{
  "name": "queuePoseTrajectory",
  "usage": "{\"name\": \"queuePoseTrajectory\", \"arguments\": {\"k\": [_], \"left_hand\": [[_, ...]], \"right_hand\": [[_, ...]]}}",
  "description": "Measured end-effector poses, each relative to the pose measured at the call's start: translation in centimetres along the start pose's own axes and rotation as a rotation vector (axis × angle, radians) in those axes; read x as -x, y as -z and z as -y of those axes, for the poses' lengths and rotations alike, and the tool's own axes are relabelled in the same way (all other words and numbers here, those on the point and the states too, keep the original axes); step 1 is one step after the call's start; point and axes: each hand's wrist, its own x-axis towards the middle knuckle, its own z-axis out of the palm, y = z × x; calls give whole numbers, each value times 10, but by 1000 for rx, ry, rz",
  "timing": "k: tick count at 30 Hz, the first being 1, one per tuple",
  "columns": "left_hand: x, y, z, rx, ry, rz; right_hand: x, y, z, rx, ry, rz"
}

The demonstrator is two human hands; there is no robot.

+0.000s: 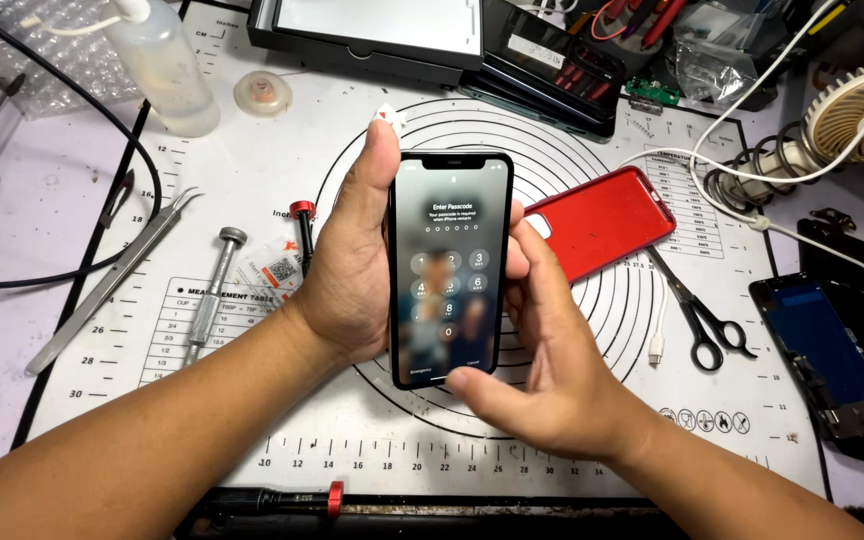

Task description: The person repairs an iPhone on a workbench. They use a screwdriver to unscrew and pry inside the opened phone body, manipulate the battery and internal components, then power the phone on, dial numbers on the keypad to test it, press the side buttons, and continue working on the device with the screwdriver.

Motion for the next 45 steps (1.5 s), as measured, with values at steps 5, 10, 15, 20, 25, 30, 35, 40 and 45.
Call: {"name": "queuePoseTrajectory", "arguments": {"k": [5, 10, 15, 20, 25, 30, 35, 40, 45], "left_hand": [[1, -4, 2, -26, -19, -37], [1, -5, 2, -91, -38, -44], [1, -1, 1, -44, -6, -14], [2, 2, 5, 78, 49, 112], [3, 2, 12, 12, 57, 103], [1, -3, 17, -56, 117, 29], [5, -7, 18, -13, 188, 12], [6, -11, 22, -29, 234, -44], [7, -14, 22, -43, 237, -60]], "right_hand": [[-2, -7, -1, -23, -86, -35], [-2, -4, -4, 12, -30, -20], [2, 3, -6, -77, -29, -14], [2, 8, -12, -301, -131, -79], [2, 9, -15, -297, -92, -153], [2, 3, -15, -305, -99, -149], [0, 2, -16, -352, -134, -215], [-2, -2, -18, -323, -84, -275], [-2, -2, -17, -312, -87, -293]]}}
